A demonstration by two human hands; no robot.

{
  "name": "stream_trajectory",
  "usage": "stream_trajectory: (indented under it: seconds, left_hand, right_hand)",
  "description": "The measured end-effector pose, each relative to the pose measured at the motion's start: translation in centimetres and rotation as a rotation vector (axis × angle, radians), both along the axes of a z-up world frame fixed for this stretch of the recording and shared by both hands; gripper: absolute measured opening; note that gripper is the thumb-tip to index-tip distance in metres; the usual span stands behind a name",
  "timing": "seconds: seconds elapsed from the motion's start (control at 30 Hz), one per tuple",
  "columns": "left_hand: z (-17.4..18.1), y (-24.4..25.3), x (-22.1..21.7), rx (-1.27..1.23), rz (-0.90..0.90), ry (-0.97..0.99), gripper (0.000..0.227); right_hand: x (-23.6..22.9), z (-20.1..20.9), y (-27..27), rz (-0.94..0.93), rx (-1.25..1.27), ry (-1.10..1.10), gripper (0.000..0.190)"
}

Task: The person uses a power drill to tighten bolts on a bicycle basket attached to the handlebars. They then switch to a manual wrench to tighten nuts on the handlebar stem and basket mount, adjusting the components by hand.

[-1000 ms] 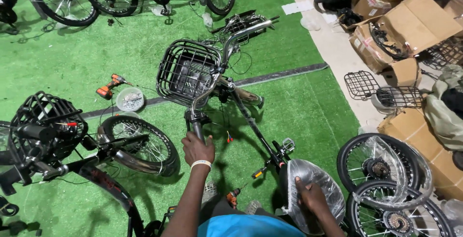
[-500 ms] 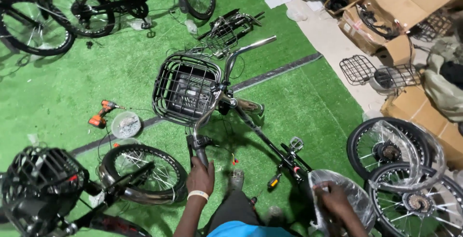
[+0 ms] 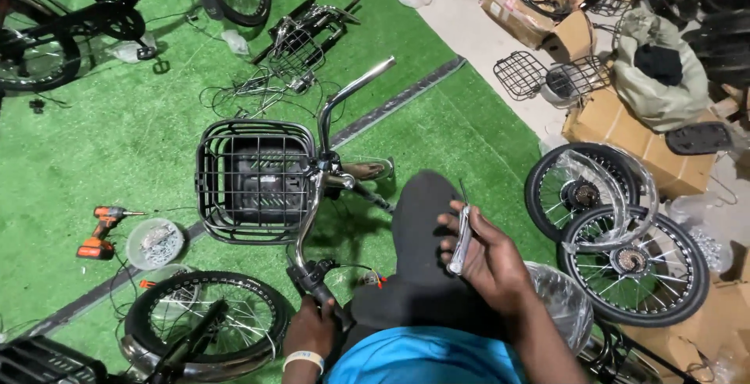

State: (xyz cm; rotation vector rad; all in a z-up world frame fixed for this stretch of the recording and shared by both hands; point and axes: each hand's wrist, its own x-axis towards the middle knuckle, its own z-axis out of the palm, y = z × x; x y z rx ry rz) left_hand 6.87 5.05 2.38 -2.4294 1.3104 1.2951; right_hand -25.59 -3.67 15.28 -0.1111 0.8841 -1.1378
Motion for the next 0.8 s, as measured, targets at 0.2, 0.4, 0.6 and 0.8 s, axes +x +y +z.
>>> stream_trajectory:
  seconds: [0.2, 0.4, 0.6, 0.8]
  left_hand:
    - [11.6, -5.7, 0.8, -0.079, 0.103, -0.022, 0.048]
    - [15.5, -15.7, -2.8, -0.507, 0.23, 0.084, 0.045]
    - [13.8, -27.8, -11.1, -1.005, 0.528, -0.065, 0.05]
    - [10.3, -29.7, -15.4, -0.88, 0.917, -0.365, 0.045]
  right_hand:
    - [4.3, 4.5, -7.8, -0.012, -0.338, 0.957, 0.04]
    - [5.6, 5.6, -22.0, 0.057, -1.313, 1.655, 0.035]
    - [3.4, 3.5, -35.8, 0.764, -1.384, 1.733, 0.023]
    - [2.9, 7.0, -43.3, 1.566, -1.383, 1.457, 0.019]
